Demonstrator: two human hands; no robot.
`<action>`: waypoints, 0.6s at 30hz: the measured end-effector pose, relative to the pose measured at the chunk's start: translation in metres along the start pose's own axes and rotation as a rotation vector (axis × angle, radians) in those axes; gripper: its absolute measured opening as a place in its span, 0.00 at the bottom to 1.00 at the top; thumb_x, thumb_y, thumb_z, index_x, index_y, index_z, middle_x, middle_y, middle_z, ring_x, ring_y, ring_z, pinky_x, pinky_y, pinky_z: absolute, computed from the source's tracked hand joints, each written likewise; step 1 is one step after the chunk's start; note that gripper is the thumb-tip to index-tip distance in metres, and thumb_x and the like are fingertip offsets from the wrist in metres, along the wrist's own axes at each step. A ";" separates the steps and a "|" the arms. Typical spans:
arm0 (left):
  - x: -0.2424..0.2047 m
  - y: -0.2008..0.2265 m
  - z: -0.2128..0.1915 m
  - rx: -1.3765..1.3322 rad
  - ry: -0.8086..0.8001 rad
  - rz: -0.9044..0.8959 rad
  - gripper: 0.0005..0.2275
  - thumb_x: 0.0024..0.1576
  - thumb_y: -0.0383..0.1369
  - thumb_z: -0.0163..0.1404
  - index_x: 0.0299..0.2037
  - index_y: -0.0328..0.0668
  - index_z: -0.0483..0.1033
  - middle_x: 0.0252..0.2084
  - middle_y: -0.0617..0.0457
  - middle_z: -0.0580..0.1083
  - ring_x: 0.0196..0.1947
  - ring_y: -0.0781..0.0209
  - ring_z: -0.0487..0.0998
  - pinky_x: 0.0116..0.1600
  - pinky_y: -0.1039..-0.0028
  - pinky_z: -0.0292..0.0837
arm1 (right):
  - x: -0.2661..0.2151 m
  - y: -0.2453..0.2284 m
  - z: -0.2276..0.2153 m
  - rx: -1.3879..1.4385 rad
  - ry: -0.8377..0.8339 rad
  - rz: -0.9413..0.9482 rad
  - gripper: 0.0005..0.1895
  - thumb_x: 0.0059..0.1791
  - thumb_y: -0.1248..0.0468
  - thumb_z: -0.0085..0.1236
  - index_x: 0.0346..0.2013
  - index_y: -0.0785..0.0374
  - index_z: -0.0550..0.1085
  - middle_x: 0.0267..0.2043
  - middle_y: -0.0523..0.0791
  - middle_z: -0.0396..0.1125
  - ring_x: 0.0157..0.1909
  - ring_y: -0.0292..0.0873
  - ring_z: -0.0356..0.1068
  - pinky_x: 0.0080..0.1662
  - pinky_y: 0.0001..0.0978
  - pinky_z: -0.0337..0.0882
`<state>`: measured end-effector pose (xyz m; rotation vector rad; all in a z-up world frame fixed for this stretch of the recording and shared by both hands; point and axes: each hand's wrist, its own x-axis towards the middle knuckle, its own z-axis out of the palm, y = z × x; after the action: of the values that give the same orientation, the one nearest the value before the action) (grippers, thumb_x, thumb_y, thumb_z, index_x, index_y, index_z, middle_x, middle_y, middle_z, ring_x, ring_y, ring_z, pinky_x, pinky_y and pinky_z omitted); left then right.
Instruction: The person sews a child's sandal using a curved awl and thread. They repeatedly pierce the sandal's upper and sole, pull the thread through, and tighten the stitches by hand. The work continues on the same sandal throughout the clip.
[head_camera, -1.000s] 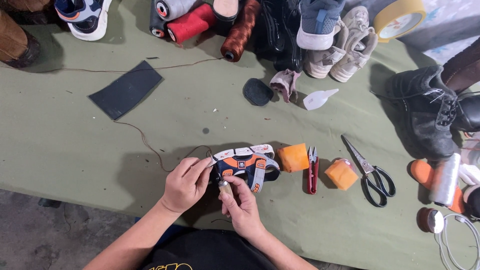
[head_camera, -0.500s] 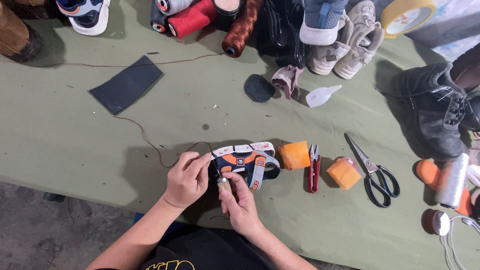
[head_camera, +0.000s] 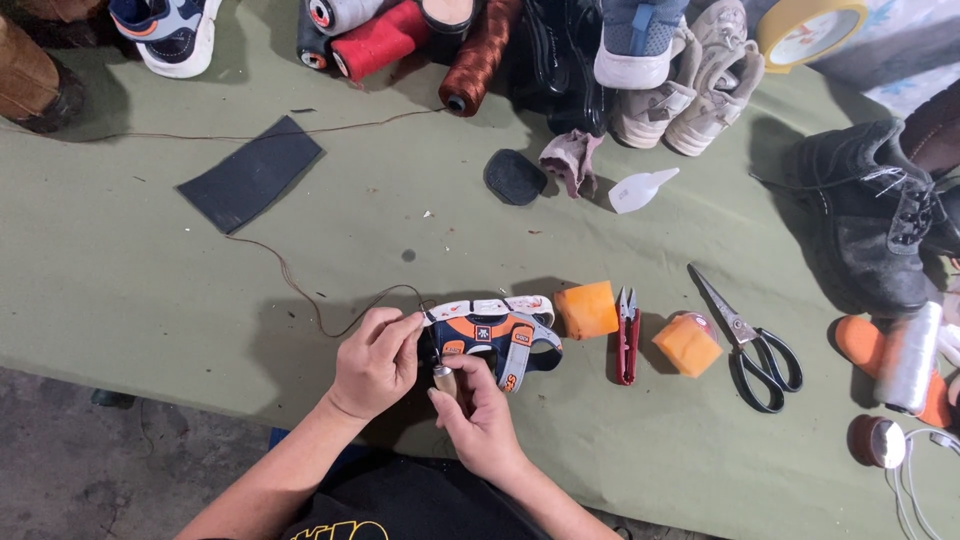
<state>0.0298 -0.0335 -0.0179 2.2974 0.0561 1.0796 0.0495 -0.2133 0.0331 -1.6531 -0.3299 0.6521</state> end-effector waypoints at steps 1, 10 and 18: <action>0.001 0.000 0.000 -0.002 -0.002 0.003 0.06 0.63 0.26 0.51 0.48 0.38 0.77 0.39 0.50 0.73 0.29 0.64 0.76 0.31 0.79 0.73 | 0.000 -0.002 0.001 -0.057 0.013 -0.004 0.16 0.52 0.67 0.57 0.53 0.58 0.68 0.29 0.39 0.64 0.25 0.33 0.65 0.32 0.26 0.71; 0.009 0.007 -0.004 -0.073 -0.001 -0.068 0.04 0.63 0.25 0.50 0.45 0.36 0.77 0.38 0.52 0.73 0.30 0.64 0.76 0.33 0.80 0.74 | 0.002 0.004 -0.001 -0.670 0.062 -0.232 0.17 0.50 0.62 0.58 0.52 0.52 0.67 0.19 0.36 0.61 0.21 0.41 0.64 0.30 0.35 0.69; 0.012 0.008 -0.006 -0.052 -0.028 -0.114 0.06 0.64 0.26 0.48 0.45 0.36 0.78 0.39 0.52 0.75 0.33 0.63 0.78 0.37 0.78 0.75 | 0.004 0.010 0.001 -0.829 0.097 -0.304 0.19 0.48 0.62 0.58 0.53 0.51 0.67 0.43 0.42 0.76 0.37 0.49 0.77 0.30 0.45 0.74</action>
<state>0.0317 -0.0335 -0.0024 2.2335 0.1444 0.9796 0.0504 -0.2121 0.0225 -2.3379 -0.8411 0.1945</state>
